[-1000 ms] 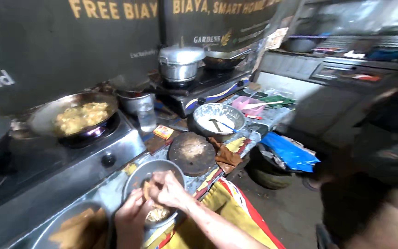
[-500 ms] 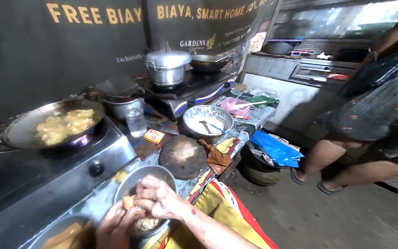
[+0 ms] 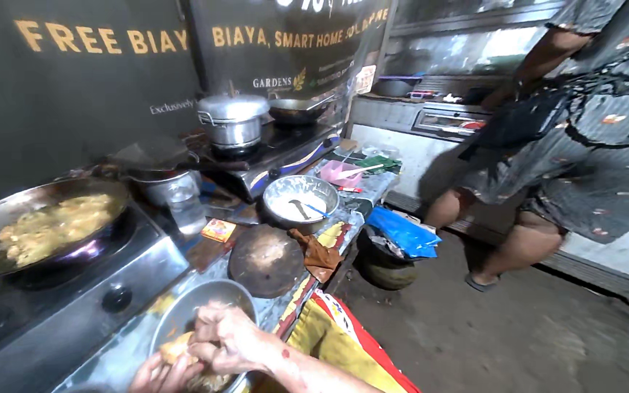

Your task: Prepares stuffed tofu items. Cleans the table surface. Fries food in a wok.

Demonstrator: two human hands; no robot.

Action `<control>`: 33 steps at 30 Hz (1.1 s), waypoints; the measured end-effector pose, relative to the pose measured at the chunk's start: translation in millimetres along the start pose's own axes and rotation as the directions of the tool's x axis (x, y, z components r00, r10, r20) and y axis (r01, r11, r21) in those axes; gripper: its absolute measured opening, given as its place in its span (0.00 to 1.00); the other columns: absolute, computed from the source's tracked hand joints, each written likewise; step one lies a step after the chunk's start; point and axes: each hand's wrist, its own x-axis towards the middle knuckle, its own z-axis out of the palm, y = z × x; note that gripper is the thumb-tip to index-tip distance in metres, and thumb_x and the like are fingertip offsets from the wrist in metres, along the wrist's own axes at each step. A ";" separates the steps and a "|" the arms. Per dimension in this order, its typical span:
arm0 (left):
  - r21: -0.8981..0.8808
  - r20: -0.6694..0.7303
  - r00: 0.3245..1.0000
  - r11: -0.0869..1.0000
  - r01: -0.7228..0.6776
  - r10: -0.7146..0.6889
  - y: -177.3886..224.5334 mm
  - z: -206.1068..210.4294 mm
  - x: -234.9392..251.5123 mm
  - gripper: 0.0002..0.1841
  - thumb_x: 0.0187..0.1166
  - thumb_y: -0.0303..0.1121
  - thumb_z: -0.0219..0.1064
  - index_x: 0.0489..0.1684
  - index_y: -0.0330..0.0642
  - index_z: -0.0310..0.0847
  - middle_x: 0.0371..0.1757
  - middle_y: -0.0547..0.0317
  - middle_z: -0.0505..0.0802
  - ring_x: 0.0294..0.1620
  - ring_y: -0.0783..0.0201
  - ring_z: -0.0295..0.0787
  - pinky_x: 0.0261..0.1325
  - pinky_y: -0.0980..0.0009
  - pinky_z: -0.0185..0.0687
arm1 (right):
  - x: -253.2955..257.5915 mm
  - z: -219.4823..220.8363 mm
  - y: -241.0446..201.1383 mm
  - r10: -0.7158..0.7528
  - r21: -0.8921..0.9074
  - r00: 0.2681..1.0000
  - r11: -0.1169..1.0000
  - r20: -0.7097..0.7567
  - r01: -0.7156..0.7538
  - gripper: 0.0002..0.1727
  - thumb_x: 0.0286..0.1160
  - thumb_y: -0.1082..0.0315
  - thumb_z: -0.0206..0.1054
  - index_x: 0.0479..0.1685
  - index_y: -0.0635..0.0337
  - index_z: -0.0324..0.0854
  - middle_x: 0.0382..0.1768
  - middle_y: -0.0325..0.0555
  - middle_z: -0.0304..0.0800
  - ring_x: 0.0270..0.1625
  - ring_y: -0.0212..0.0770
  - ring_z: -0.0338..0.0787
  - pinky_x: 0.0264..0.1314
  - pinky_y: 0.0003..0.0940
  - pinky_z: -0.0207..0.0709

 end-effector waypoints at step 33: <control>0.158 0.049 0.965 0.952 -0.262 0.258 -17.2 -6.9 4.1 0.12 0.65 0.19 0.69 0.46 0.31 0.87 0.45 0.58 0.97 0.43 0.68 0.95 0.46 0.69 0.94 | -1.5 8.8 -1.5 0.251 0.099 0.968 0.963 0.014 -0.251 0.10 0.66 0.70 0.69 0.33 0.72 0.89 0.33 0.58 0.92 0.40 0.47 0.91 0.48 0.44 0.82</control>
